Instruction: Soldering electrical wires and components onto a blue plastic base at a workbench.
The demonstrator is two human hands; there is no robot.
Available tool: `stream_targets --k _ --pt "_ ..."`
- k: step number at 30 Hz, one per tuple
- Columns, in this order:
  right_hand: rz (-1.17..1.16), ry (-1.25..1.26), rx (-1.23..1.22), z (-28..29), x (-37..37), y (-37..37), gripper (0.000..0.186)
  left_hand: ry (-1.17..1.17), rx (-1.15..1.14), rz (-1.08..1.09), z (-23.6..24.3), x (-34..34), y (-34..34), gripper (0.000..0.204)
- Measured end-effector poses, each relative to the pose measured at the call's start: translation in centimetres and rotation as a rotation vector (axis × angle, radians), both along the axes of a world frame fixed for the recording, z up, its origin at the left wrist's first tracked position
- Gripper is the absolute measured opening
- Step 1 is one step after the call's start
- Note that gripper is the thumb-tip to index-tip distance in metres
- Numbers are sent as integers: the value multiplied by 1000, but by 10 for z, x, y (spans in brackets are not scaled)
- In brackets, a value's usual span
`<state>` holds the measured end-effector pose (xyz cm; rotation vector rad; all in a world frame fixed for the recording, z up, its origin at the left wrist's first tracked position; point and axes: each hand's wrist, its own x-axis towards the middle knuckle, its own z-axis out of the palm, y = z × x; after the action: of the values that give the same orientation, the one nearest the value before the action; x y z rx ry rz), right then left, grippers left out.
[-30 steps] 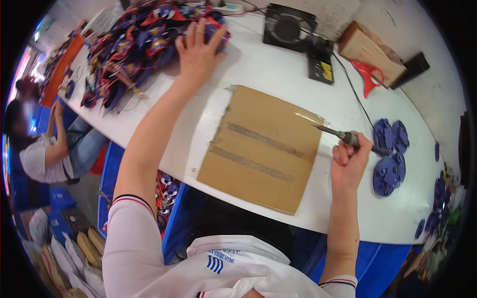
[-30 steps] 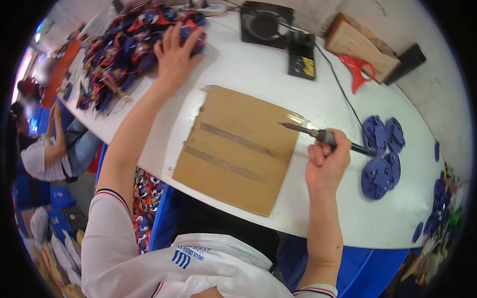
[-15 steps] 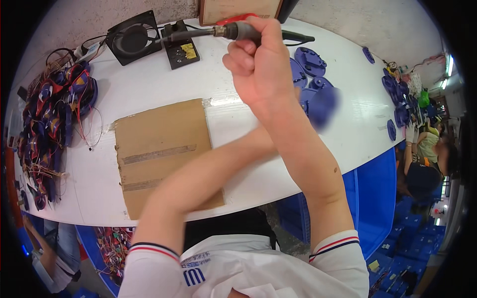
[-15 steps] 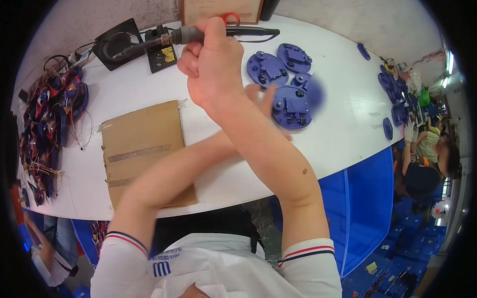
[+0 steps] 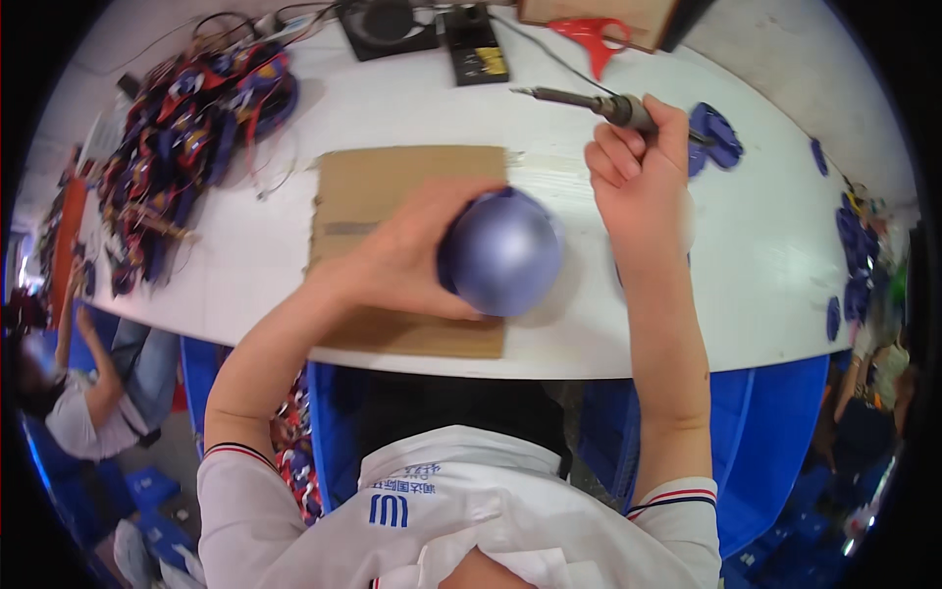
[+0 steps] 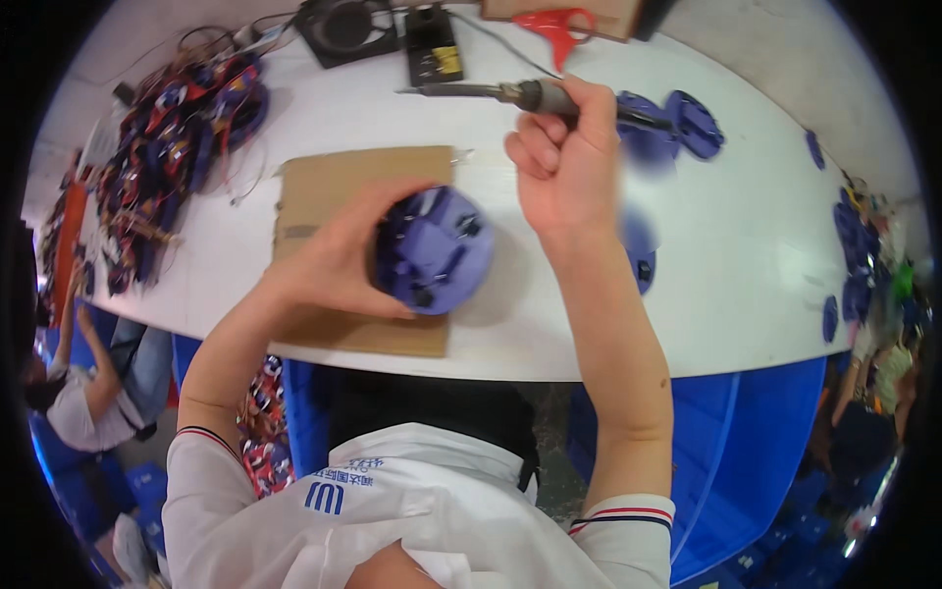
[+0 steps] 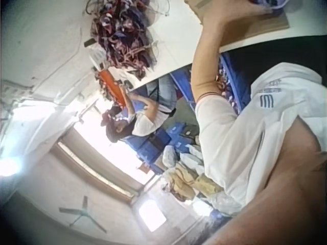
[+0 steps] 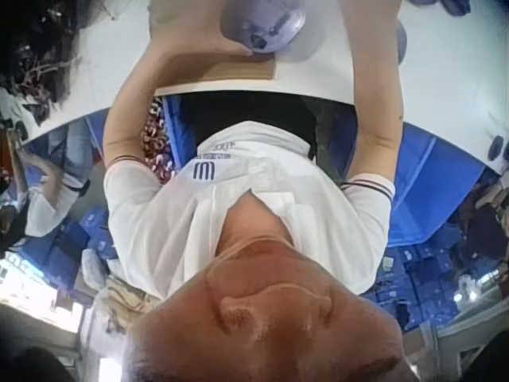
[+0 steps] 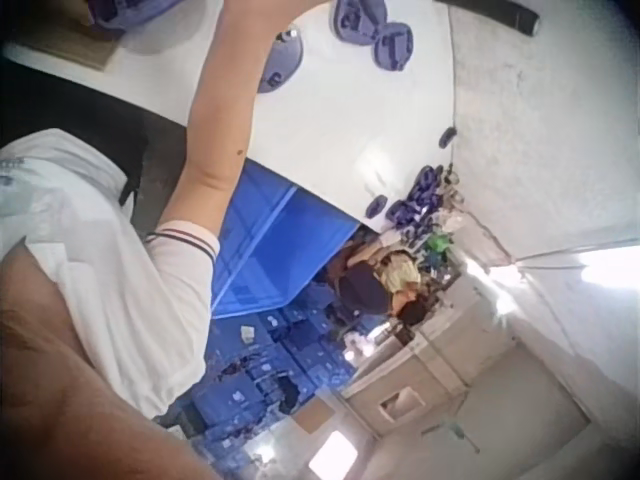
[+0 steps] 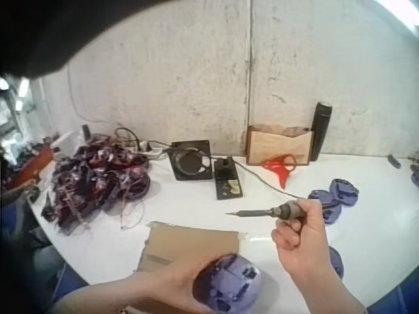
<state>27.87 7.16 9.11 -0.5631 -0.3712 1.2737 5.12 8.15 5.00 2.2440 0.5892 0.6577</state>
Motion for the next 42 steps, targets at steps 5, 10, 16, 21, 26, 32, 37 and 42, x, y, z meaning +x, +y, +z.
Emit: stream_targets --k 5,10,16,21,26,32,37,42 --pt "21 -65 -59 -40 -19 -3 17 218 96 162 0 -80 -12 104" --pt "-171 -276 -250 -68 -21 -1 16 157 256 588 -11 -62 -51 108" --pt "-211 -317 -218 -60 2 15 16 417 146 600 5 -70 -71 101" --pt "-98 -199 -202 -57 -24 -5 15 478 108 538 5 -78 -70 95" --pt "-37 -147 -237 -68 -29 -7 13 204 293 430 -15 -58 -59 94" --pt "-39 -142 -267 -75 -26 -10 13 234 229 885 -20 -42 -72 90" --pt "-39 -142 -283 -75 -28 -11 13 252 145 774 -15 -60 -67 84" --pt "-41 -126 -278 -74 -26 -8 13 163 179 309 -5 -109 -42 86"
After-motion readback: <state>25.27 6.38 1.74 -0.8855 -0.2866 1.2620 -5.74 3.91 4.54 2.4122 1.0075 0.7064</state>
